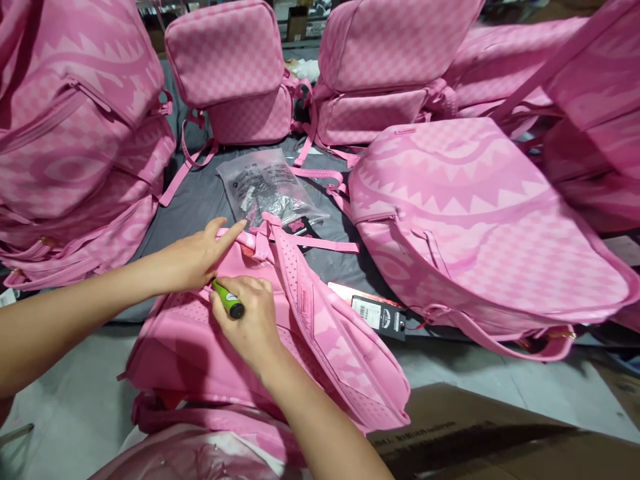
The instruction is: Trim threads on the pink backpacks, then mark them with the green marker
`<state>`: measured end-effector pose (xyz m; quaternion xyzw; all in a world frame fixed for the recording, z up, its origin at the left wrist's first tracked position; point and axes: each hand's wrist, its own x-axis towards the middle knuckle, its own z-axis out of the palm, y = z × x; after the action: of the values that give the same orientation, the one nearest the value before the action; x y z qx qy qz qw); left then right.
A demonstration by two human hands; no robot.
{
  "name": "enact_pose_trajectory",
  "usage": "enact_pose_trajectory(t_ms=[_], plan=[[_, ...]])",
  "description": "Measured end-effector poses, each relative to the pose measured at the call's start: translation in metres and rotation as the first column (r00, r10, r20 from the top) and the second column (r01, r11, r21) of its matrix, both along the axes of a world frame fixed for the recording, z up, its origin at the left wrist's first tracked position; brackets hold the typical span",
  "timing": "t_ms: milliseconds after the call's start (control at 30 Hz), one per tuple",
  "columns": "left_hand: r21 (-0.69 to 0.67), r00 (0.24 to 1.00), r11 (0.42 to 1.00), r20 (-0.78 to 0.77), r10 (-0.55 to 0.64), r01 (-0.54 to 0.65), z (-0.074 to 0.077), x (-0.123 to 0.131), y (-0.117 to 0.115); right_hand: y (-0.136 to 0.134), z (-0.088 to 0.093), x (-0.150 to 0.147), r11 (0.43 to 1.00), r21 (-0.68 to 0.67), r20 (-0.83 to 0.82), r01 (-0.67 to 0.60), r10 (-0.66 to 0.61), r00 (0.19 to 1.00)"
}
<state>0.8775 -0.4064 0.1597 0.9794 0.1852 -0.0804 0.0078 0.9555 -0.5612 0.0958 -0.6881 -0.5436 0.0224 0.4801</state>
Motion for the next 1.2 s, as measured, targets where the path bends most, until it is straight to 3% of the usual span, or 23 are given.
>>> enact_pose_trajectory(t_ms=[167,267,400,533,633,700,767,800,833,933,1067,1200], plan=[[0.012,1.000,1.000,0.019,-0.008,0.008,-0.006,-0.001,0.003,-0.001,0.001,0.000,0.998,0.035,0.036,0.045,-0.047,0.998],[0.030,0.999,0.999,0.040,-0.019,0.018,-0.009,-0.002,0.005,0.001,0.000,0.001,0.999,0.033,0.019,-0.022,0.021,1.000],[0.012,0.997,1.000,0.073,-0.018,0.017,-0.011,-0.003,0.007,0.005,-0.001,-0.004,0.999,-0.002,0.010,0.043,-0.043,0.999],[-0.004,0.995,1.000,0.096,-0.006,0.006,-0.013,-0.005,0.006,-0.008,0.020,0.000,1.000,-0.019,-0.020,-0.003,0.003,1.000],[-0.018,0.995,1.000,0.097,0.008,-0.007,-0.013,-0.005,0.002,-0.030,0.053,0.029,0.996,0.079,-0.049,0.042,-0.038,0.998],[-0.028,0.995,0.999,0.100,0.026,-0.023,-0.013,-0.005,-0.001,-0.035,0.071,0.065,0.980,0.120,0.002,0.161,-0.162,0.987],[-0.033,0.993,0.999,0.113,0.042,-0.038,-0.014,-0.006,-0.003,-0.024,0.076,0.108,0.942,-0.023,0.184,0.334,-0.325,0.928],[-0.032,0.991,0.999,0.126,0.048,-0.044,-0.014,-0.007,-0.003,-0.014,0.072,0.130,0.894,-0.196,0.314,0.404,-0.333,0.889],[-0.030,0.988,0.998,0.144,0.052,-0.048,-0.015,-0.010,-0.005,-0.002,0.065,0.151,0.805,-0.374,0.430,0.462,-0.291,0.855],[-0.010,0.978,0.999,0.202,0.044,-0.043,-0.019,-0.023,-0.010,0.039,0.036,0.200,0.670,-0.553,0.507,0.495,-0.201,0.838],[0.083,0.971,0.994,0.236,0.048,-0.069,-0.029,-0.043,-0.023,0.079,0.010,0.228,0.651,-0.618,0.499,0.442,-0.110,0.860],[0.238,0.957,0.966,0.290,0.024,-0.097,-0.037,-0.046,-0.029,0.094,0.006,0.232,0.670,-0.652,0.472,0.354,-0.006,0.882]])
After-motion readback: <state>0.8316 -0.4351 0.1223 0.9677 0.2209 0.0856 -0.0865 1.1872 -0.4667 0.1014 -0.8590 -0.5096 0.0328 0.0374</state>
